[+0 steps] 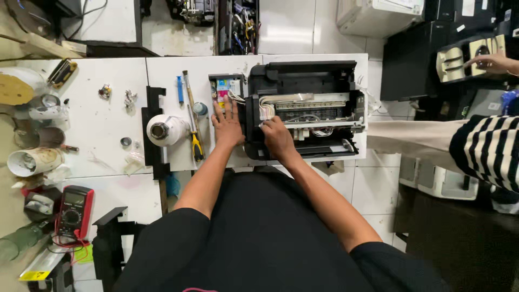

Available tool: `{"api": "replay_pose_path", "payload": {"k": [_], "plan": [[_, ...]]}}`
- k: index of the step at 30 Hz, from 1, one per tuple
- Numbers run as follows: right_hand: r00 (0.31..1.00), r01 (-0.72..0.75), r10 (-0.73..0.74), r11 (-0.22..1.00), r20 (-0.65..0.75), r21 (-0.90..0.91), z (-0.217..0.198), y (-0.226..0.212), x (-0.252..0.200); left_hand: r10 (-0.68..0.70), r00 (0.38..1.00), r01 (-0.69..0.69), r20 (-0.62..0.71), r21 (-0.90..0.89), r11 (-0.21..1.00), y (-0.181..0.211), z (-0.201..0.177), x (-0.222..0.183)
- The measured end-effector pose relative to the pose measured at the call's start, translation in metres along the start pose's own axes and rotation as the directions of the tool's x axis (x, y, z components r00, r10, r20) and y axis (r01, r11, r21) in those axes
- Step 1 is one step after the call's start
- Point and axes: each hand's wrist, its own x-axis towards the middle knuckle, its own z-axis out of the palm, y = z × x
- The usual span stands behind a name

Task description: The person works on a disassembled printer on a cluttered workbench, repeatedly inserting and removing a multi-colored ink cartridge assembly and adjusting internal components. They use a cloth to wipe parts inside the printer and handle a small plastic bag containing a component. The task appears to be maintenance or repair of the printer's ink delivery system.

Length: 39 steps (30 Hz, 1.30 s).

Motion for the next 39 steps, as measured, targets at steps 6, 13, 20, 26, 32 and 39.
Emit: {"api": "replay_pose_path", "payload": {"k": [6, 13, 20, 26, 32, 39], "plan": [[0.981, 0.0, -0.006, 0.999, 0.192, 0.035, -0.015, -0.014, -0.045, -0.023, 1.0, 0.023, 0.005, 0.0, 1.0, 0.002, 0.004, 0.003], [0.964, -0.05, 0.049, 0.999, 0.261, -0.003, -0.015, -0.015, -0.017, -0.02, 0.999, 0.021, -0.037, 0.023, 1.0, 0.0, 0.015, 0.012], [0.905, -0.102, 0.102, 0.995, 0.414, -0.022, -0.002, -0.034, -0.023, -0.039, 0.999, 0.039, -0.001, 0.046, 0.998, 0.003, 0.012, 0.005], [0.919, -0.143, 0.106, 0.987, 0.379, 0.069, -0.023, -0.032, -0.012, -0.036, 0.999, 0.036, -0.008, 0.044, 0.998, 0.003, 0.009, 0.009], [0.883, -0.281, 0.231, 0.958, 0.409, 0.065, -0.003, -0.016, -0.011, -0.038, 0.999, 0.037, 0.028, 0.035, 0.999, 0.003, -0.007, 0.0], [0.898, -0.173, 0.13, 0.983, 0.42, 0.064, -0.048, -0.048, 0.006, -0.043, 0.999, 0.043, -0.001, 0.069, 0.997, 0.006, -0.003, 0.0]]}}
